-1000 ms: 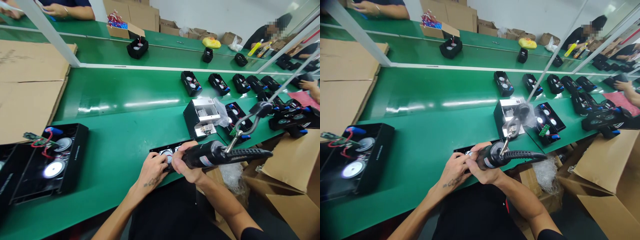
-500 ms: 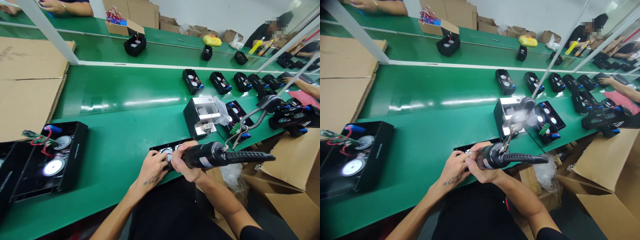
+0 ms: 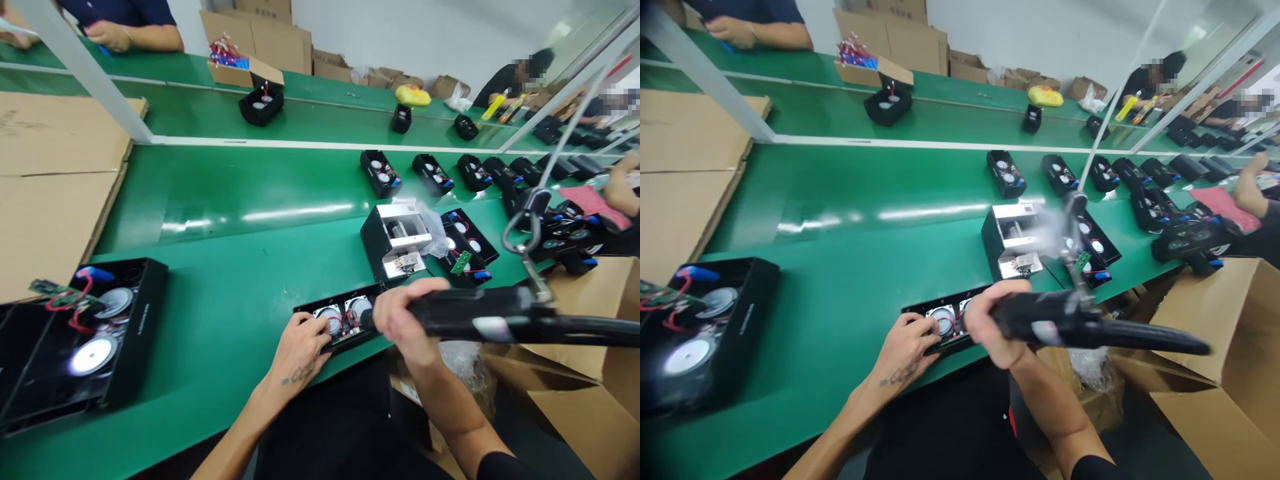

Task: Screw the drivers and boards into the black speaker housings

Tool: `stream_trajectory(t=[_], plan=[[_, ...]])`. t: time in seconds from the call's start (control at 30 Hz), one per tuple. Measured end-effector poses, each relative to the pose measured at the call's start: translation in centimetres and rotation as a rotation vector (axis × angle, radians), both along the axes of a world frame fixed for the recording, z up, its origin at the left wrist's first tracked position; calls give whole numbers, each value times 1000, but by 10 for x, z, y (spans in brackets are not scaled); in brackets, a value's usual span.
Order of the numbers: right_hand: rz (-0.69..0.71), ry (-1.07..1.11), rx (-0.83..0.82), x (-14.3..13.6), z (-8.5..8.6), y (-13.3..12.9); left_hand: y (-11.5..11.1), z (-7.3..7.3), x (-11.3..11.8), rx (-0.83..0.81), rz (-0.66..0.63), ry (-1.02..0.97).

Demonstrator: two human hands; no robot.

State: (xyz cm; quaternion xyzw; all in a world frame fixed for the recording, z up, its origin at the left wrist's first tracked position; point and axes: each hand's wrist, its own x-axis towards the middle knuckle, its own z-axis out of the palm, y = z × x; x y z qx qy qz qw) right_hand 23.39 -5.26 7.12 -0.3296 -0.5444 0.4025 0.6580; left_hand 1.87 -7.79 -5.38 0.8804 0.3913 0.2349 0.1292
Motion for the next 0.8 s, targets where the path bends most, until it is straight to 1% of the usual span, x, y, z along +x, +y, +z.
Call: stream_trajectory(t=[0.07,0.13,0.17,0.2,0.23,0.27,0.3,0.33,0.37,0.43,0.47,0.53,0.6,0.67,0.7,0.73,0.77,0.8], plan=[[-273,133,195,22,19,32,1,-4,-1,40,10,-21],[-596,214,408,46,32,73,3,-10,-4,83,17,-45],[-707,216,472,57,36,93,5,-13,-5,102,15,-51],[-791,183,472,68,38,110,8,-17,-8,119,5,-51],[-795,104,395,77,38,123,10,-19,-10,136,-8,-46],[-754,19,308,85,36,131,12,-21,-12,148,-25,-34],[-711,-40,237,92,33,132,13,-22,-14,155,-40,-21],[-676,-64,199,97,29,129,14,-22,-16,156,-52,-6],[-662,-54,196,102,25,120,15,-22,-17,152,-58,8],[-687,-7,205,108,13,96,14,-21,-17,135,-44,22],[-681,-19,161,111,6,83,13,-21,-16,130,-33,19],[-620,-107,-5,113,-14,62,11,-21,-15,136,-3,-14],[-544,-175,-138,113,-38,52,11,-21,-13,152,12,-46],[-485,-190,-177,113,-59,51,11,-22,-13,162,12,-47],[-466,-191,-182,113,-66,53,11,-22,-14,166,10,-40],[-452,-188,-185,113,-69,56,11,-23,-14,171,9,-33],[-448,-170,-178,113,-68,59,11,-23,-14,175,11,-29],[-459,-136,-157,113,-63,62,11,-23,-15,177,15,-25]])
